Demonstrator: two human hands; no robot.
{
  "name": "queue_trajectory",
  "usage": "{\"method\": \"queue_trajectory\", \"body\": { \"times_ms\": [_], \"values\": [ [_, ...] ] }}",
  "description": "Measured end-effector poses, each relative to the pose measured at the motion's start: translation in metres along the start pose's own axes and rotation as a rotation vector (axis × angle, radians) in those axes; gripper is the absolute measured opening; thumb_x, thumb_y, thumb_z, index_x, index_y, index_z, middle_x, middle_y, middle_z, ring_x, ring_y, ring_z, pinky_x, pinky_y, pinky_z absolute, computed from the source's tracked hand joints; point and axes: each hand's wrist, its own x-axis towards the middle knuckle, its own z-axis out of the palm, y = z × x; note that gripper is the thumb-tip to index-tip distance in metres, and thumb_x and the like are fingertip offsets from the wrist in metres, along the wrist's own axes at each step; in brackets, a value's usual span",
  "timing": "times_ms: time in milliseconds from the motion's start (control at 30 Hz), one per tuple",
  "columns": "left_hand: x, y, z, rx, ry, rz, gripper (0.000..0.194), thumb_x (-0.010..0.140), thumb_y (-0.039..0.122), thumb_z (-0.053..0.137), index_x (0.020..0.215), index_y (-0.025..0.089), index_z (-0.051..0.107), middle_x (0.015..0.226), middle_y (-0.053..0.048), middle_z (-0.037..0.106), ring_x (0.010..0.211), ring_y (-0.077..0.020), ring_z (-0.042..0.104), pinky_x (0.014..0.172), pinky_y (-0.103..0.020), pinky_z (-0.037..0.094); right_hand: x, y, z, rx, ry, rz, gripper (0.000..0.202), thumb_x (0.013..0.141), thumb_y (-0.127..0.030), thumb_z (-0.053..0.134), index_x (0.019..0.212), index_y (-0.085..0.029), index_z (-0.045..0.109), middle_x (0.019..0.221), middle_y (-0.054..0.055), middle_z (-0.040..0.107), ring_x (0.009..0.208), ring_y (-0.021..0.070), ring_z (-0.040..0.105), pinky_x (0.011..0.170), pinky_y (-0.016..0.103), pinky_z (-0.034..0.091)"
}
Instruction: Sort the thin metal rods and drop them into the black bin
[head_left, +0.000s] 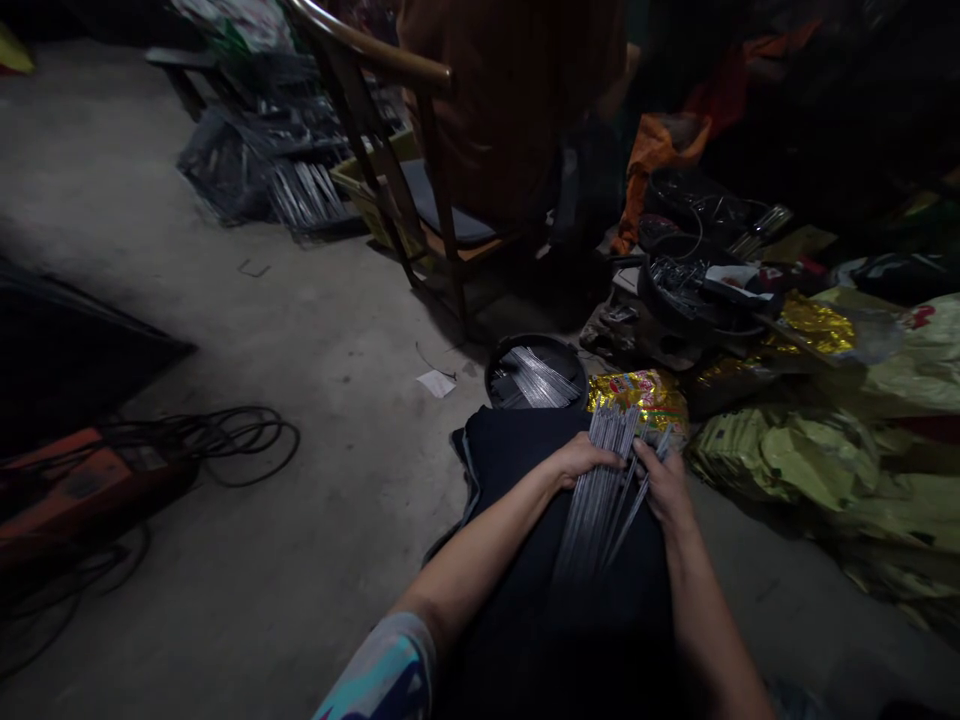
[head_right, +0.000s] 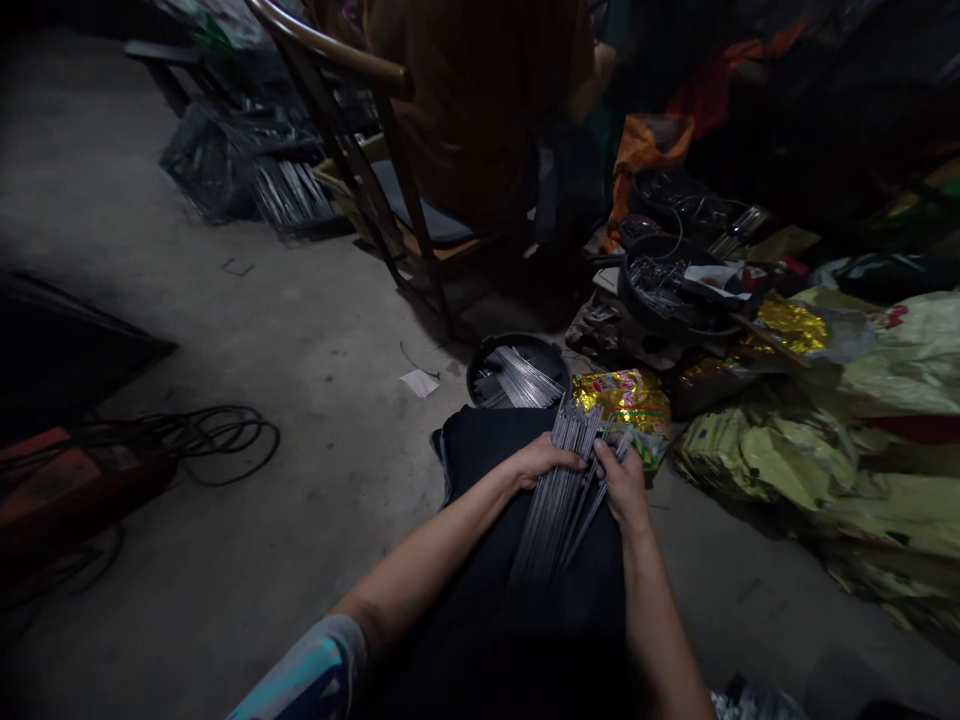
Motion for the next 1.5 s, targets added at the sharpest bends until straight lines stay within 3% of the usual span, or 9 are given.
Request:
{"method": "queue_trajectory", "body": {
  "times_ms": [333, 500, 1000, 1500],
  "values": [
    [-0.002, 0.004, 0.000, 0.026, 0.012, -0.008, 0.041, 0.046, 0.015, 0.083, 0.085, 0.009, 0.074, 0.077, -0.007, 0.073, 0.068, -0.0209, 0.067, 0.072, -0.036, 0.054, 0.002, 0.001, 0.001, -0.023, -0.018, -0.019, 0.031, 0.073, -0.044, 0.075, 0.086, -0.019, 0.062, 0.061, -0.005, 0.055, 0.047, 0.0067, 0.044, 0.043, 0.019, 0.037],
    [-0.006, 0.007, 0.001, 0.063, 0.033, 0.003, 0.039, 0.047, 0.015, 0.083, 0.085, 0.009, 0.073, 0.075, -0.006, 0.073, 0.066, -0.0189, 0.066, 0.069, -0.032, 0.053, 0.003, 0.000, 0.004, -0.027, -0.016, -0.014, 0.034, 0.071, -0.047, 0.075, 0.079, -0.019, 0.058, 0.054, -0.007, 0.048, 0.042, 0.0061, 0.038, 0.039, 0.019, 0.032],
    [-0.007, 0.007, -0.004, 0.125, 0.011, 0.018, 0.035, 0.057, 0.015, 0.079, 0.092, 0.011, 0.073, 0.082, -0.007, 0.074, 0.071, -0.0191, 0.068, 0.078, -0.033, 0.053, 0.005, 0.007, 0.006, -0.029, -0.016, -0.066, 0.037, 0.073, -0.051, 0.072, 0.082, -0.019, 0.056, 0.056, -0.007, 0.048, 0.043, 0.0072, 0.039, 0.040, 0.019, 0.032],
    [-0.011, 0.013, 0.002, 0.139, 0.059, -0.011, 0.043, 0.053, 0.014, 0.080, 0.095, 0.010, 0.071, 0.081, -0.007, 0.074, 0.070, -0.0206, 0.068, 0.077, -0.035, 0.055, 0.007, 0.011, 0.005, -0.031, -0.028, -0.110, 0.034, 0.076, -0.050, 0.069, 0.082, -0.020, 0.055, 0.059, -0.007, 0.048, 0.046, 0.0075, 0.040, 0.043, 0.020, 0.034]
  ]
}}
